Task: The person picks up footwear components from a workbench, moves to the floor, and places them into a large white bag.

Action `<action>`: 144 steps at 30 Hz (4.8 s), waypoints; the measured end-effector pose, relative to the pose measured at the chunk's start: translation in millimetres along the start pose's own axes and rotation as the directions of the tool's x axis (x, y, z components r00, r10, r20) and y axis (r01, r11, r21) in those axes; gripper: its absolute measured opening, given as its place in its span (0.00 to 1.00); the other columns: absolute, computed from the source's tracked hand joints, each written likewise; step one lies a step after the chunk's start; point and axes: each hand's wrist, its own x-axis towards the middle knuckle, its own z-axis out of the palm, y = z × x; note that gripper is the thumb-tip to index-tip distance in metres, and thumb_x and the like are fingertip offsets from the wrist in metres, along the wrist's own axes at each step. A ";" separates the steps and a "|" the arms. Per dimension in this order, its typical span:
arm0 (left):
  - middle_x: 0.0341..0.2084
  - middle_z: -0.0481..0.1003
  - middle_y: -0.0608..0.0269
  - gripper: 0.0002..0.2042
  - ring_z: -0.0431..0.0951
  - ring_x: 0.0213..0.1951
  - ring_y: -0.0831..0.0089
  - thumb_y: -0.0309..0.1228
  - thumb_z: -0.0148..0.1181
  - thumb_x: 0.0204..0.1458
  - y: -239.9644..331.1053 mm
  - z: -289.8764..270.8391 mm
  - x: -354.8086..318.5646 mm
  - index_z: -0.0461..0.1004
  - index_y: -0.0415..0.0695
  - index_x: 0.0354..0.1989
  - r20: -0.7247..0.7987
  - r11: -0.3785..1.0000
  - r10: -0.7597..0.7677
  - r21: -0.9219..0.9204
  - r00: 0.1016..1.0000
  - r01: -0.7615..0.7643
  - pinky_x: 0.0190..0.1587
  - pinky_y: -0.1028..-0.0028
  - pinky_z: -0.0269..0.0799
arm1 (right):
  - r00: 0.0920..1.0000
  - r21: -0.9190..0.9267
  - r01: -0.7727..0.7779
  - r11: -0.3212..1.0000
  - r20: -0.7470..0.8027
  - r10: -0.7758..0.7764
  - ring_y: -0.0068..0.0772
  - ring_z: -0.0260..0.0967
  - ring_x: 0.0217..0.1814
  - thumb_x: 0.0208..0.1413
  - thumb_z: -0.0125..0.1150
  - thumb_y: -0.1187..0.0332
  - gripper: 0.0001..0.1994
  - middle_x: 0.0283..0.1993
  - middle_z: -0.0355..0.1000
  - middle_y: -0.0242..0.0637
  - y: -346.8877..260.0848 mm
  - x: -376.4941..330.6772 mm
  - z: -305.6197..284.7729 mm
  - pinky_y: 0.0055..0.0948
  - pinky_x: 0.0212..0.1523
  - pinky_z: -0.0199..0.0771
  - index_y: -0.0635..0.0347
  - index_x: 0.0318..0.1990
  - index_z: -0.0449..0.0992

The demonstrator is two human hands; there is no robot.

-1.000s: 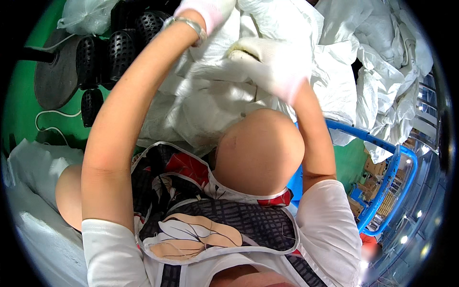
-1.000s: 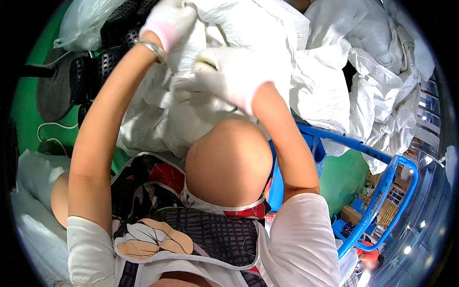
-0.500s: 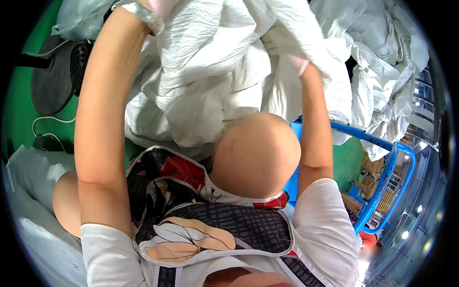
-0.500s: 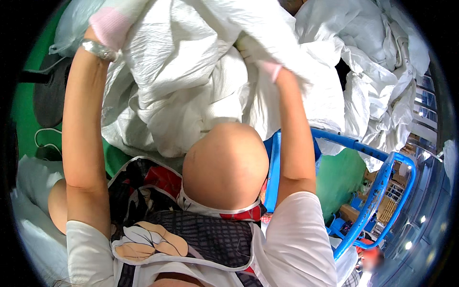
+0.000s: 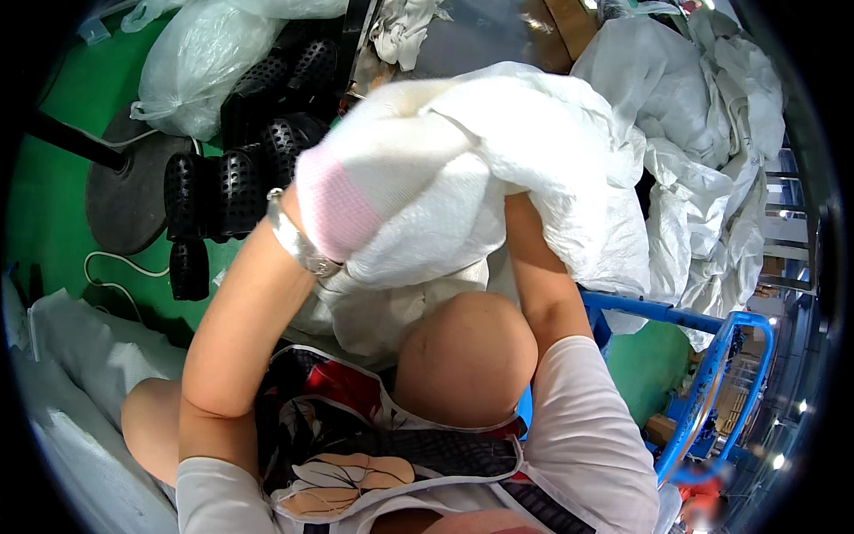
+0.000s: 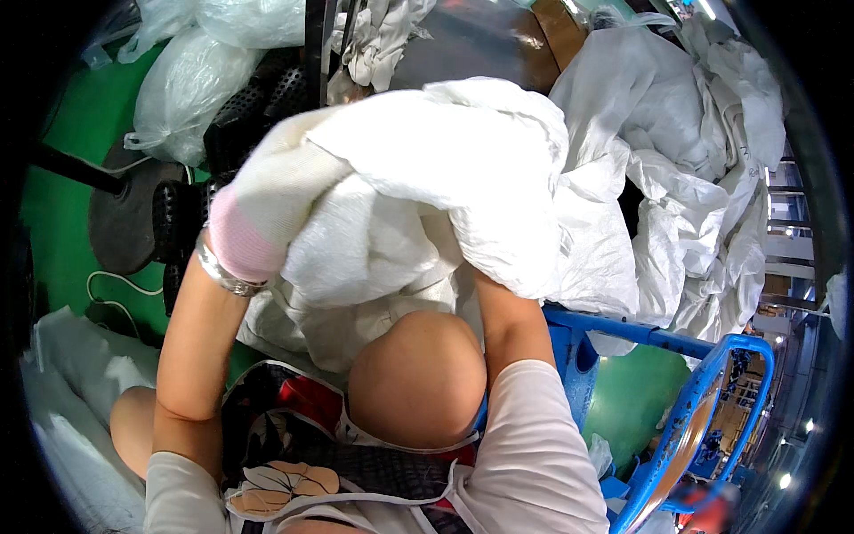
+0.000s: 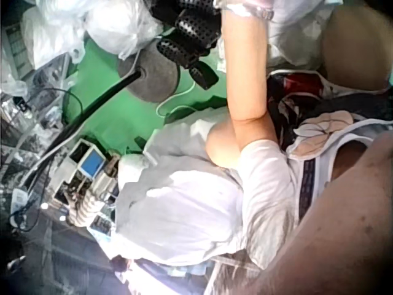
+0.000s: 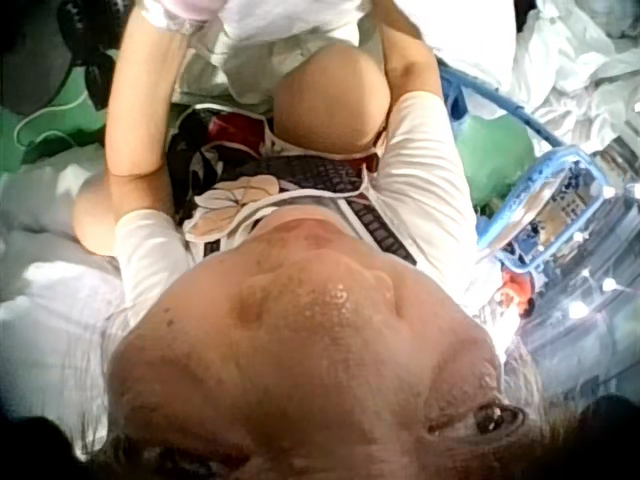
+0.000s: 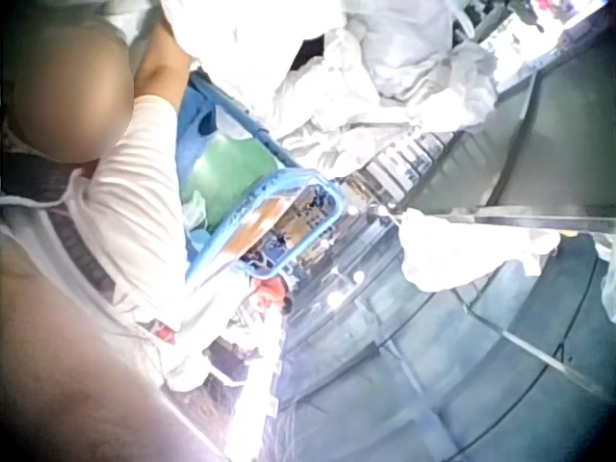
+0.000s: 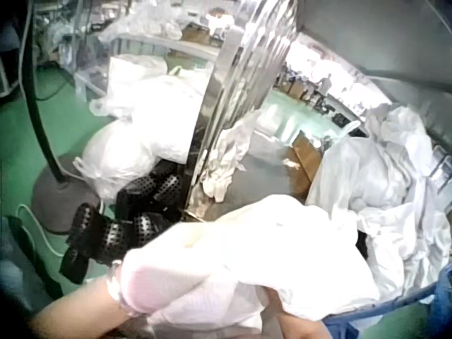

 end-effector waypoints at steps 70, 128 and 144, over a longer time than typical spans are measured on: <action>0.42 0.77 0.50 0.16 0.77 0.46 0.58 0.40 0.53 0.49 -227.4 0.5 -64.8 0.79 0.44 0.39 -0.086 -0.104 -0.744 0.994 0.662 0.012 0.50 0.65 0.71 | 0.979 0.973 -0.146 0.178 0.117 0.165 0.26 0.74 0.37 0.53 0.57 0.64 0.15 0.39 0.76 0.35 44.3 -110.4 -39.6 0.24 0.40 0.73 0.62 0.46 0.75; 0.52 0.70 0.49 0.44 0.72 0.52 0.67 0.58 0.63 0.43 -73.5 -296.7 -344.3 0.61 0.30 0.59 -0.830 0.691 -0.364 0.064 0.423 0.720 0.53 0.70 0.69 | 0.549 0.356 0.066 0.932 0.767 -0.332 0.15 0.66 0.36 0.54 0.58 0.68 0.10 0.35 0.75 0.33 -82.6 -41.6 15.8 0.21 0.40 0.68 0.65 0.41 0.76; 0.52 0.71 0.47 0.32 0.70 0.55 0.56 0.47 0.57 0.44 59.2 -173.1 -315.7 0.67 0.42 0.58 -0.799 0.428 -0.015 0.538 0.601 0.726 0.57 0.67 0.64 | 0.298 0.563 0.764 0.315 0.126 -0.946 0.56 0.69 0.45 0.56 0.50 0.66 0.14 0.42 0.72 0.56 -309.3 -136.7 30.2 0.36 0.47 0.67 0.66 0.45 0.71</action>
